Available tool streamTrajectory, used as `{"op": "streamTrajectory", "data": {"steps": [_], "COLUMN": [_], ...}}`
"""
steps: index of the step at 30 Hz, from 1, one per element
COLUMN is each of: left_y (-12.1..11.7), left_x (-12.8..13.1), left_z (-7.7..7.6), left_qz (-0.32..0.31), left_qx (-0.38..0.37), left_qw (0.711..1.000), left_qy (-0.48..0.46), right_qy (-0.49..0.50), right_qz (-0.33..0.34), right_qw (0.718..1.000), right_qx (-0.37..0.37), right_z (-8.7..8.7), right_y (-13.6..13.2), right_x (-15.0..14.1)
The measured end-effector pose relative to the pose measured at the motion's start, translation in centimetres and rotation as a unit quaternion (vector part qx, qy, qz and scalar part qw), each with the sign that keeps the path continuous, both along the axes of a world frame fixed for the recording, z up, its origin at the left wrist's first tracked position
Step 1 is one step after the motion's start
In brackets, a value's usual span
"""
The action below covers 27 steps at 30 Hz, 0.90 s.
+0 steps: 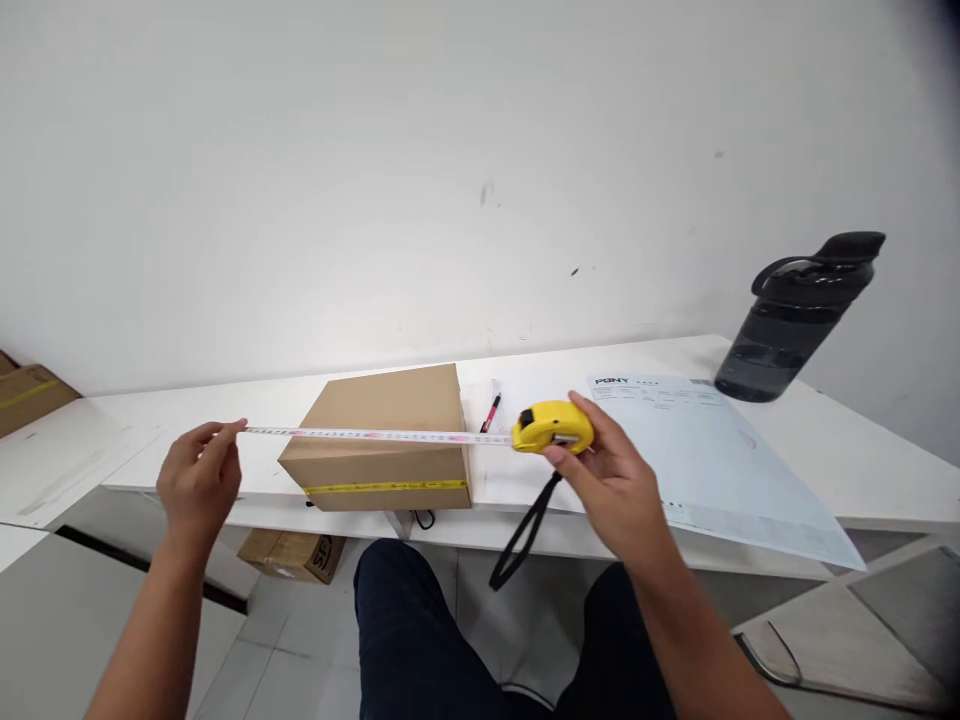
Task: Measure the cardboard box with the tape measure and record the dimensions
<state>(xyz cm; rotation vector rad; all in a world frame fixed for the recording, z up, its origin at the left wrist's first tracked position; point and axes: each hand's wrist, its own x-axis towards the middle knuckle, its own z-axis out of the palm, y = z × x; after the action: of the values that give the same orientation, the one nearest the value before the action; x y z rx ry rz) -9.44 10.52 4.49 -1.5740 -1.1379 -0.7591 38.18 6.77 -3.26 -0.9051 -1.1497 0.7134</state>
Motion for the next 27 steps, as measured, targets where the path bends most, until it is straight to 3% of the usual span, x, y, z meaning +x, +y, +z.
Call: {"op": "streamTrajectory", "data": {"steps": [3,6,9,12,16,20,23,27], "left_y": [1.1,1.1,0.8,0.5,0.3,0.1,-0.2,-0.1], "left_x": [-3.2,-3.4,-1.4,1.7,4.8,5.1,4.5,3.9], "left_z": [-1.5,-2.7,-3.0,-2.7,-2.6,-2.6,-2.4,-2.2], "left_qz": [-0.032,-0.077,-0.094,-0.128,-0.140,-0.140,-0.142,-0.188], "left_qx": [-0.052,-0.123,-0.199,-0.263,-0.287,-0.309,-0.342,-0.381], "left_qw": [0.995,0.976,0.944,0.915,0.914,0.906,0.874,0.802], "left_qy": [-0.074,-0.160,-0.247,-0.278,-0.248,-0.254,-0.314,-0.421], "right_qy": [-0.032,-0.078,-0.127,-0.165,-0.183,-0.158,-0.153,-0.160], "right_qz": [-0.037,-0.041,-0.023,0.011,0.041,0.038,0.041,0.028], "right_qw": [0.999,0.996,0.991,0.986,0.982,0.987,0.987,0.987], "right_qx": [-0.023,-0.030,-0.023,0.002,0.016,0.004,0.008,-0.001], "right_z": [-0.8,-0.9,-0.5,0.1,0.4,0.2,0.1,-0.1], "right_y": [1.5,2.6,3.3,3.9,4.3,4.3,4.2,4.5], "right_x": [1.7,1.5,0.1,-1.8,-3.4,-3.6,-3.5,-3.6]}}
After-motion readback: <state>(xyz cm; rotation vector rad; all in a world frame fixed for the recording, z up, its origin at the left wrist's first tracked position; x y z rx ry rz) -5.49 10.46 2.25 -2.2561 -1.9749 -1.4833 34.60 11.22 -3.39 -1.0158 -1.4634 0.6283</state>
